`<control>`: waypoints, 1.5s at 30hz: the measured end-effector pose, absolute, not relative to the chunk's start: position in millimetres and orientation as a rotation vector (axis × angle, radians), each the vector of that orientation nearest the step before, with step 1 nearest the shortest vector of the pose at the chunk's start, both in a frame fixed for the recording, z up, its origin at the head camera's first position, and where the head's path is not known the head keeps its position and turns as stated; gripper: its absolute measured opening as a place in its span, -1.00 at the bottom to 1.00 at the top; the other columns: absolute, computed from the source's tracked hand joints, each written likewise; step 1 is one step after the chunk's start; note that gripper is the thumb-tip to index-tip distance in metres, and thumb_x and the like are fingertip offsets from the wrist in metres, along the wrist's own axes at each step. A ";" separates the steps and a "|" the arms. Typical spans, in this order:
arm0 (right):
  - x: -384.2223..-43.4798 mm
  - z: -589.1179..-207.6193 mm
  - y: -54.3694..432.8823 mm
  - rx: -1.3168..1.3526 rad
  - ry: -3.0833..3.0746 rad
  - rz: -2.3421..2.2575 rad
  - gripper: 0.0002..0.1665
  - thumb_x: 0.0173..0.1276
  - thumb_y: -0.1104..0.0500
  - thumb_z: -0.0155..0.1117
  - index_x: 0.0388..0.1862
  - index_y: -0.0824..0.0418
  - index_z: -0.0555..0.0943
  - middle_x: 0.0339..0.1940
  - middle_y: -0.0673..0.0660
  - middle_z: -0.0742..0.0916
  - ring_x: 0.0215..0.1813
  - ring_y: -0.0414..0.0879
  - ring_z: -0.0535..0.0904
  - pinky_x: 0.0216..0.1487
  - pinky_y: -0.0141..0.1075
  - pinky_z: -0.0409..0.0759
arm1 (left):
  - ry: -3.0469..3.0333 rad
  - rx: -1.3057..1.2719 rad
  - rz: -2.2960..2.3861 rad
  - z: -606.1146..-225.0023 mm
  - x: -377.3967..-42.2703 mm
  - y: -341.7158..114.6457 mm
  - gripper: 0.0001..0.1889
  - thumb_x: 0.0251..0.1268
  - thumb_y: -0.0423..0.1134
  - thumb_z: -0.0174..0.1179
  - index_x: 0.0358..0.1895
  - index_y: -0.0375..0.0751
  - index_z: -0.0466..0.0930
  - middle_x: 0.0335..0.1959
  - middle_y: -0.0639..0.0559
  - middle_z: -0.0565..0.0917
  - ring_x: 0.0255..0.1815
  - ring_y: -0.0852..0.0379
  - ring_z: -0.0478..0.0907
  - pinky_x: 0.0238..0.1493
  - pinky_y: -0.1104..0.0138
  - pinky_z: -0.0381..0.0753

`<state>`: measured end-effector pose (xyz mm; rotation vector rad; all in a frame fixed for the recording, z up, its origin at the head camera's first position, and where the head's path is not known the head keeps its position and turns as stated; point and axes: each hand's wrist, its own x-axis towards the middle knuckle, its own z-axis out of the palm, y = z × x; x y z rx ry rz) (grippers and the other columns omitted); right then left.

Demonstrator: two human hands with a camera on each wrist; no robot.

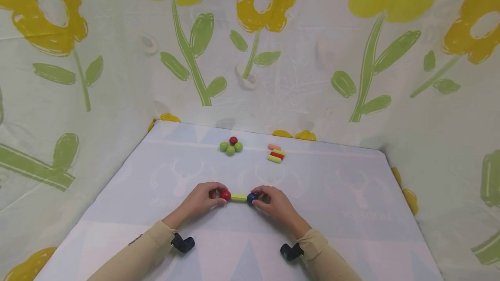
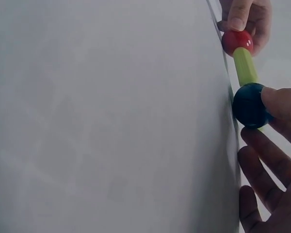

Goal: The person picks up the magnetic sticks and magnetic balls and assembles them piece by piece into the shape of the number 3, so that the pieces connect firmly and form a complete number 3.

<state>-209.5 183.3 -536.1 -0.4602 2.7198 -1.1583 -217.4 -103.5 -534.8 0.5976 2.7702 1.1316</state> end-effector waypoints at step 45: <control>-211.4 -535.7 183.7 -0.485 2.722 -1.184 -0.69 0.36 0.08 0.45 0.05 0.00 0.63 -0.10 -0.12 0.72 -0.12 -0.21 0.60 -0.01 -0.29 0.61 | 2.807 0.832 1.139 -539.8 -220.1 -58.8 -0.58 0.26 -0.07 0.45 0.17 -0.04 0.68 0.05 0.12 0.71 -0.03 0.17 0.54 0.03 0.26 0.57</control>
